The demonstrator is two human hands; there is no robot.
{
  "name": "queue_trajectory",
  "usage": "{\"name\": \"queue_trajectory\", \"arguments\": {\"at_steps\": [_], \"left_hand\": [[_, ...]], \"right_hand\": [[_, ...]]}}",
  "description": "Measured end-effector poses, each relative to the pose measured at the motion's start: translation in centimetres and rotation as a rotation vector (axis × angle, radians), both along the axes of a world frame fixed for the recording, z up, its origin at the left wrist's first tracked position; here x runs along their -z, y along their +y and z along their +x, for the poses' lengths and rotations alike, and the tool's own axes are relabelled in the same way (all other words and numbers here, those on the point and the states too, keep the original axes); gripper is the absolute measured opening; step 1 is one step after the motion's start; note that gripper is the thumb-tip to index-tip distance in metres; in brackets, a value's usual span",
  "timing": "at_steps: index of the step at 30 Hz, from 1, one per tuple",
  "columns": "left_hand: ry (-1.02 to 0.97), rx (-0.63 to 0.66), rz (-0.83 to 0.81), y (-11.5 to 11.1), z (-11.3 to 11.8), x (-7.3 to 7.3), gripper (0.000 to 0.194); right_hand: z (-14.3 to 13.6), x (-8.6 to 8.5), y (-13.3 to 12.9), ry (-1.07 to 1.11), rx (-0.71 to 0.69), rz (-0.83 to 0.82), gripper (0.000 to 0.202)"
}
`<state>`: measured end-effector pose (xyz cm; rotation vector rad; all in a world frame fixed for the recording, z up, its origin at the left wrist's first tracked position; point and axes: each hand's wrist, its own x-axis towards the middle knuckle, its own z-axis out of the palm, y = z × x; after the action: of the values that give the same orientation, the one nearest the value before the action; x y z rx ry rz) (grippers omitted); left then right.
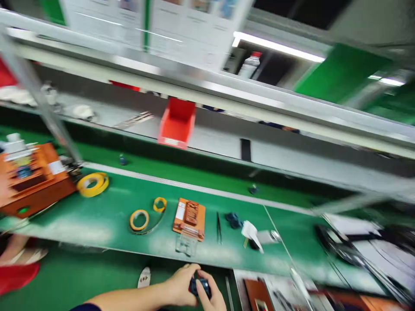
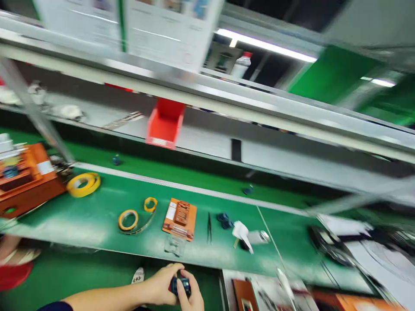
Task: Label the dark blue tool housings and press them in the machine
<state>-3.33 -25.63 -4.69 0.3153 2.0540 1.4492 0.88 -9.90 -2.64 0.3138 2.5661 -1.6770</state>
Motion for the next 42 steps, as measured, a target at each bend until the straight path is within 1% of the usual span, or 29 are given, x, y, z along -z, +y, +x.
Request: {"name": "queue_trajectory", "arguments": {"at_steps": [2,4,6,9,13,16,19,22,27,29,32,35,38,42], "left_hand": [[0.044,0.097,-0.035,1.1,0.7,0.2,0.088],[0.071,0.169,-0.05,2.4,1.5,-0.1,0.085],[0.066,0.238,-0.07,3.7,2.3,-0.7,0.086],[0.069,0.353,-0.092,5.8,3.1,-1.8,0.084],[0.155,0.486,-0.101,9.0,4.0,-3.0,0.076],[0.231,0.548,-0.094,11.6,5.2,-3.4,0.068],[0.264,0.607,-0.093,14.0,7.0,-3.8,0.066],[0.263,0.677,-0.091,16.7,9.1,-4.6,0.066],[0.291,0.836,-0.083,21.3,11.8,-6.0,0.049],[0.299,0.907,-0.08,22.9,12.5,-6.3,0.047],[0.321,0.989,-0.087,24.5,12.9,-6.1,0.047],[0.334,1.021,-0.085,25.3,12.4,-5.4,0.047],[0.325,1.022,-0.068,25.8,11.2,-4.8,0.048],[0.32,1.024,-0.04,26.7,9.0,-4.5,0.047]], "right_hand": [[1.7,0.1,1.0,-0.03,0.024,-0.03,0.053],[3.4,0.1,1.8,-0.008,0.083,-0.038,0.047],[5.1,-0.2,2.6,0.01,0.131,-0.036,0.039],[7.4,-1.1,4.3,-0.019,0.202,-0.042,0.029],[10.1,-2.1,7.3,-0.038,0.343,-0.106,0.018],[12.1,-2.2,9.6,-0.025,0.451,-0.164,0.013],[14.5,-1.8,11.5,-0.01,0.518,-0.223,0.013],[17.4,-1.1,13.4,0.004,0.571,-0.295,0.017],[22.0,-0.1,16.0,0.029,0.726,-0.455,0.035],[23.3,0.1,16.6,0.049,0.79,-0.519,0.041],[24.4,0.2,17.1,0.077,0.861,-0.587,0.046],[24.4,0.4,17.5,0.096,0.906,-0.62,0.047],[23.6,0.4,17.6,0.116,0.927,-0.63,0.046],[21.9,0.3,17.8,0.135,0.941,-0.611,0.045]]}}
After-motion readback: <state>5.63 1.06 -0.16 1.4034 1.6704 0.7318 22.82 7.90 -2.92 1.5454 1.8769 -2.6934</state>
